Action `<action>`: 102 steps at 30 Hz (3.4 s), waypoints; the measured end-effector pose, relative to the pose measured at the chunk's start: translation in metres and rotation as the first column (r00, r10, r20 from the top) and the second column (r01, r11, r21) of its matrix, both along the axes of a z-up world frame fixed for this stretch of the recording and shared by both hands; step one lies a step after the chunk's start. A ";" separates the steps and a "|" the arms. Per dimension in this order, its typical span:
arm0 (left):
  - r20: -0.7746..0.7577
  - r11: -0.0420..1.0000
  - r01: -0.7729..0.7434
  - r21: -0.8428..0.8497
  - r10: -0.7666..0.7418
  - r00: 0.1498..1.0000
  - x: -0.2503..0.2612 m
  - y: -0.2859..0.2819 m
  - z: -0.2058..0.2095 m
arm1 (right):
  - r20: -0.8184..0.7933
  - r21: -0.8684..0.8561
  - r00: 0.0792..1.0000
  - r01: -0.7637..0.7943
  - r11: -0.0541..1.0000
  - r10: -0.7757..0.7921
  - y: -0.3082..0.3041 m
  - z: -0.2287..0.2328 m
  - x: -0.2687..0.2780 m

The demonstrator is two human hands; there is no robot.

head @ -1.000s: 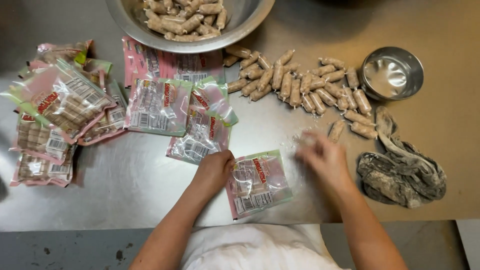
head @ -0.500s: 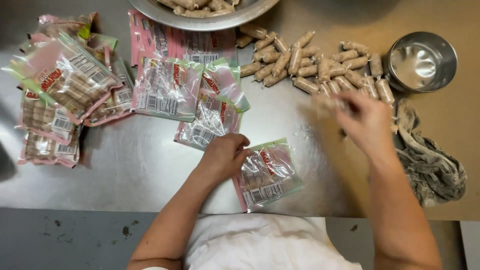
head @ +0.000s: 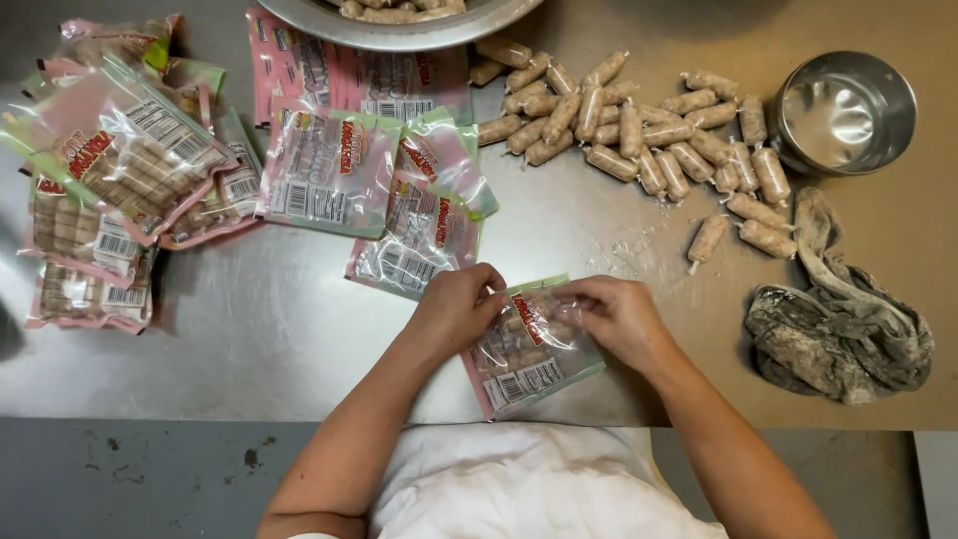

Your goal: The person is manually filling plastic bags with small, individually wrapped sausages on a stainless steel table.

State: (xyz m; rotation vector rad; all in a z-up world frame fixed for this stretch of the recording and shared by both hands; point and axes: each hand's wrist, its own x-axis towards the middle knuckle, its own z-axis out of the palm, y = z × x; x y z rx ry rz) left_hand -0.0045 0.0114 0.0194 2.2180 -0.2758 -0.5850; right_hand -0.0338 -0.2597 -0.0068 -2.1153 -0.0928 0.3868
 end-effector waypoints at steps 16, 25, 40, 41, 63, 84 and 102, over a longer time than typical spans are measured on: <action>0.042 0.990 0.032 0.138 -0.038 0.998 -0.006 0.001 -0.025 | -0.158 0.409 0.954 0.299 0.862 -0.255 -0.026 0.042 -0.001; 0.031 0.978 -0.145 0.152 0.142 0.989 -0.036 0.022 -0.012 | 0.252 -0.270 0.920 0.366 0.891 -0.301 -0.108 0.021 0.027; -0.024 0.988 -0.142 0.063 0.144 0.989 -0.038 0.056 -0.005 | 0.076 0.084 0.994 -0.086 0.993 0.080 0.069 -0.004 0.020; -0.014 0.989 -0.147 0.032 0.148 0.989 -0.039 0.057 -0.008 | -0.033 0.294 0.998 -0.036 0.955 0.048 0.069 0.001 0.015; 0.409 0.980 -0.201 0.015 0.177 0.895 -0.070 0.043 -0.066 | -0.178 0.218 0.881 -0.400 0.890 0.439 0.100 0.039 -0.002; 0.589 0.970 -0.234 -0.057 0.222 0.777 0.024 0.088 -0.061 | 0.632 -0.140 0.762 0.290 0.947 -0.140 -0.003 -0.014 0.127; 0.468 0.980 -0.185 -0.071 0.196 0.862 0.008 0.049 -0.040 | 0.775 -0.587 0.392 0.152 0.796 0.496 0.015 -0.034 0.205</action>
